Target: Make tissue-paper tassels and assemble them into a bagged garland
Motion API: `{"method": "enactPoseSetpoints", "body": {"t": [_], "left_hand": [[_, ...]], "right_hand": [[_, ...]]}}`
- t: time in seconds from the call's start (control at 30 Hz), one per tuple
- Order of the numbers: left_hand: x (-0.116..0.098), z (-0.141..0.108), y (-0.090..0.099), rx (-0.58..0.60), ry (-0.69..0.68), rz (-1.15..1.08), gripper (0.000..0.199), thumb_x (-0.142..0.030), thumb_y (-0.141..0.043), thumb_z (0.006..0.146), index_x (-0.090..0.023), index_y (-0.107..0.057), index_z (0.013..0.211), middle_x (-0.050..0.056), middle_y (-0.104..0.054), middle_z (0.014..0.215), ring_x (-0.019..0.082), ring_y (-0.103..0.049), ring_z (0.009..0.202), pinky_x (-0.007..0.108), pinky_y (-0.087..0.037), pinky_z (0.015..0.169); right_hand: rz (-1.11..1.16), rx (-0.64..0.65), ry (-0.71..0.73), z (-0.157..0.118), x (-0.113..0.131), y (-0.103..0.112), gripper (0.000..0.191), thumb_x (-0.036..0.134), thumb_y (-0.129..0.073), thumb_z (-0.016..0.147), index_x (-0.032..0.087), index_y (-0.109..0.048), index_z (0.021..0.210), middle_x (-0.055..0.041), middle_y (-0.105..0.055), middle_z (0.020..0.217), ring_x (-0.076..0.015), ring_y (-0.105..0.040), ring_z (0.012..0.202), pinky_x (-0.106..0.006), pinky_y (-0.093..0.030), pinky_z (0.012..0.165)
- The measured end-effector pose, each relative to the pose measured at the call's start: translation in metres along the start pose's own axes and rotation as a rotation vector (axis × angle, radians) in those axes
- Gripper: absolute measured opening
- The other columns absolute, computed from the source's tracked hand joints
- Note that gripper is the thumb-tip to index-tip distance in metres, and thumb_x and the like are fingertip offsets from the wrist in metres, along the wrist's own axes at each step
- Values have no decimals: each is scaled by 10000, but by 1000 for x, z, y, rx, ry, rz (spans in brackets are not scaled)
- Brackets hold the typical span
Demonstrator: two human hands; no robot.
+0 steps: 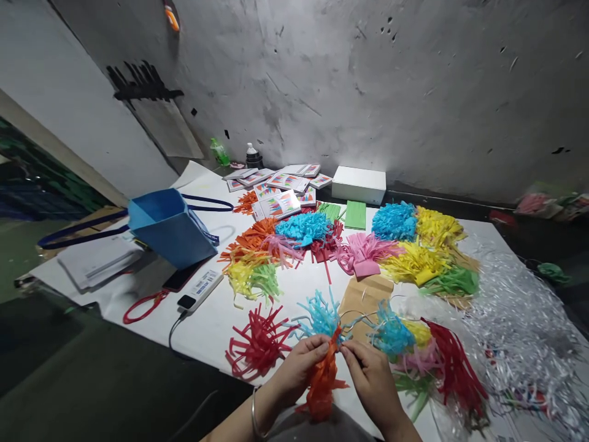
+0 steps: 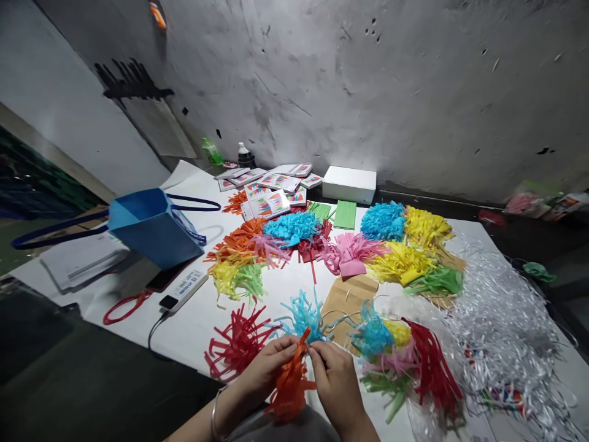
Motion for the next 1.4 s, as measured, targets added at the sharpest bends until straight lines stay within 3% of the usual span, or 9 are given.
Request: {"method": "enactPoseSetpoints", "body": {"t": [0.3,0.67,0.8,1.0,1.13,1.3,1.4], "left_hand": [[-3,1,0,5,23,-8,296,-392,-741,757,-118,-645,817,25,-647,658,114,-604,559,207,-456,559],[0,5,0,-8,43,-29,285,-369,-773,722,-128,-648,807,6,-613,665,109,-587,580,217,-464,587],[-4,4,0,30,-10,157,325,-436,-752,725,-135,-638,770,-6,-579,652,101,-532,571,210,-419,581],[-29,-3,-4,45,-162,683,346,-478,-610,833,-148,-672,752,7,-560,711,135,-494,697,221,-374,654],[-35,-6,-7,27,-232,780,358,-473,-516,890,-163,-681,819,26,-572,755,157,-517,726,238,-388,677],[-39,-11,-13,-75,-418,923,249,-391,-546,895,-180,-662,832,49,-612,808,182,-559,783,256,-403,724],[-40,-13,-18,-95,-452,946,222,-364,-568,885,-181,-653,793,47,-602,789,176,-557,747,250,-401,685]], "right_hand": [[19,-1,3,-1,-2,6,256,303,-454,950,214,-682,875,-31,-714,827,-167,-659,780,-222,-456,707],[-2,-23,12,1,-4,6,260,289,-450,950,207,-683,869,-43,-712,827,-171,-658,776,-227,-462,703],[-53,71,78,0,-2,8,238,263,-453,950,212,-676,885,-31,-708,820,-160,-649,761,-228,-446,698],[-37,125,63,-2,-2,11,260,286,-439,958,218,-678,883,-24,-702,810,-158,-646,757,-232,-449,693],[-22,137,73,-4,-4,8,284,304,-413,964,214,-672,891,-33,-689,799,-164,-639,752,-242,-457,689],[39,10,-2,-9,-6,13,250,305,-454,947,206,-669,867,-41,-704,814,-171,-652,767,-237,-467,698],[50,17,24,-11,-2,11,234,293,-460,944,206,-669,887,-44,-707,826,-174,-655,775,-237,-470,713]]}}
Point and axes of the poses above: each hand's wrist, its own z-axis towards the middle knuckle, its own y-axis out of the back of the hand, x = y × z, the point moved 2 cm from there along z, towards the middle knuckle
